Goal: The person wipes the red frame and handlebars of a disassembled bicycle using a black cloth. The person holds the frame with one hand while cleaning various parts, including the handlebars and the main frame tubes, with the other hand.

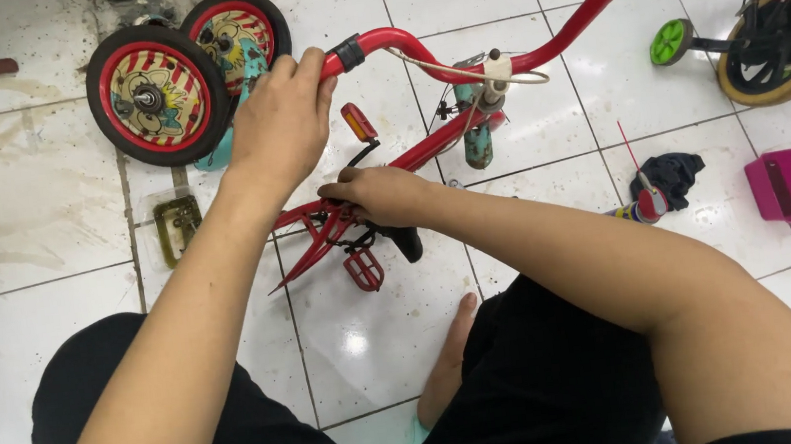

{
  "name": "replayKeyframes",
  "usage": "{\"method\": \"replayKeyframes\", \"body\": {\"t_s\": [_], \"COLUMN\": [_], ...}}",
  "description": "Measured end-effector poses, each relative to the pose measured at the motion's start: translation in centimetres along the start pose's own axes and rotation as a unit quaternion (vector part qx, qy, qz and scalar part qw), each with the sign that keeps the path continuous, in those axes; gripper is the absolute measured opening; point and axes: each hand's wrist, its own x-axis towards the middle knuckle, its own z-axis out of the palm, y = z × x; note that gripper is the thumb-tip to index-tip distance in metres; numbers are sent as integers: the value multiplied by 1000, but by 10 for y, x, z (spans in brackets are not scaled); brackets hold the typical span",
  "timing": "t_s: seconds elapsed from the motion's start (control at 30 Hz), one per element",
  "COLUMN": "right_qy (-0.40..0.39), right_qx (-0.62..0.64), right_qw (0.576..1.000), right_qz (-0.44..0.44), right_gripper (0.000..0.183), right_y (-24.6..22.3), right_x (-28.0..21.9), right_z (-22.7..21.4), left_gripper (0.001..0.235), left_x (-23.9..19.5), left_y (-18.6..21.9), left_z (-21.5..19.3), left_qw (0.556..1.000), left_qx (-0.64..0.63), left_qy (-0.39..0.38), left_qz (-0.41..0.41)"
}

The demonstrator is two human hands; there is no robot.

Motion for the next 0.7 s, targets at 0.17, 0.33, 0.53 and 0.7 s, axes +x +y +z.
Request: {"method": "replayKeyframes", "body": {"t_s": [0.17, 0.33, 0.53, 0.7], "right_qy": [0, -149, -336, -24], "right_qx": [34, 38, -15, 25], "right_qw": [999, 979, 882, 911], "right_qz": [-9, 130, 331, 411], "right_gripper": [66, 52, 42, 70], "right_y": [4, -2, 58, 165], "right_x": [-19, -44, -87, -129], "right_z": [-19, -63, -90, -67], "left_gripper": [20, 22, 21, 20], "left_x": [29, 52, 48, 40], "left_y": [-16, -27, -46, -51], "left_z": [10, 11, 11, 8], "left_qw": [998, 997, 996, 996], "left_qx": [39, 46, 55, 8], "left_qy": [6, -21, -10, -3], "left_qz": [39, 57, 75, 93]}}
